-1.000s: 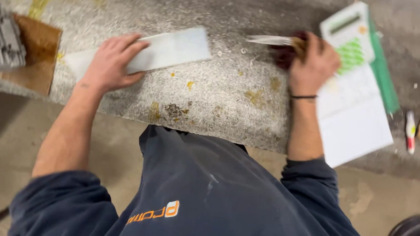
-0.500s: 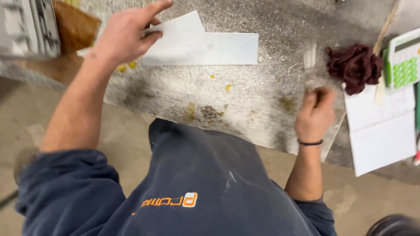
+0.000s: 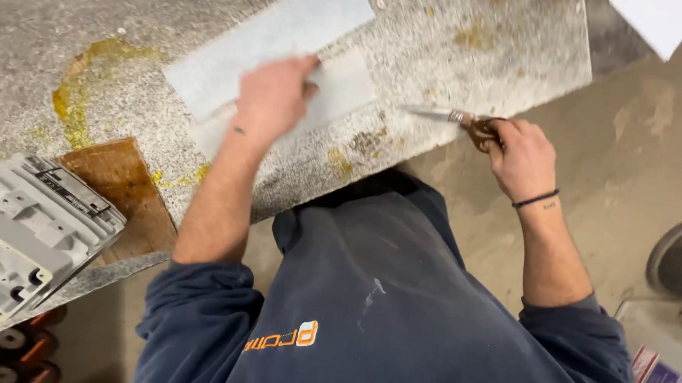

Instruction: Cutting small rectangular strips from a white plastic sheet using a pair of scissors at a workbench.

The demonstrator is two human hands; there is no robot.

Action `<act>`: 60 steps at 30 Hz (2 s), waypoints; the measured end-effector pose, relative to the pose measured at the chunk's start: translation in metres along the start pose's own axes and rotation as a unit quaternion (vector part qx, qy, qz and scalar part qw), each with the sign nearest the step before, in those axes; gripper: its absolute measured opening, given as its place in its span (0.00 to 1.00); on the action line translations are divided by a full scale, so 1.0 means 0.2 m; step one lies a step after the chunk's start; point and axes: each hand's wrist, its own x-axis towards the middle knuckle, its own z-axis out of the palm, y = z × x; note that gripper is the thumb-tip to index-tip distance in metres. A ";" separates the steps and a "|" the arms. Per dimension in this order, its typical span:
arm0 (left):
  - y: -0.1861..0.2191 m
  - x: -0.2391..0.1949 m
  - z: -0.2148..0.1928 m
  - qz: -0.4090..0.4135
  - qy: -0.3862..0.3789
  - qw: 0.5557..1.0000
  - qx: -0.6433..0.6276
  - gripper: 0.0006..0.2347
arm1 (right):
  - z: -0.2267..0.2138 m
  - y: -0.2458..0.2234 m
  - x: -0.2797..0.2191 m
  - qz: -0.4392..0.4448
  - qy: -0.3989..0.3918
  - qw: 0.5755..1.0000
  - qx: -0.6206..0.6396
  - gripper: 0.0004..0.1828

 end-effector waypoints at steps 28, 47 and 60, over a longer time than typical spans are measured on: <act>0.75 -0.74 0.61 0.263 0.155 0.877 -0.370 0.15 | 0.30 -0.04 0.24 0.087 -0.193 0.547 0.810 0.21; 0.75 -0.48 0.77 -0.014 0.250 0.786 -0.566 0.12 | 0.38 0.21 -0.20 -0.040 -0.275 0.763 0.583 0.23; 0.64 -0.47 0.71 0.030 0.259 0.798 -0.543 0.16 | 0.27 -0.09 -0.17 -0.155 -0.326 0.787 0.500 0.45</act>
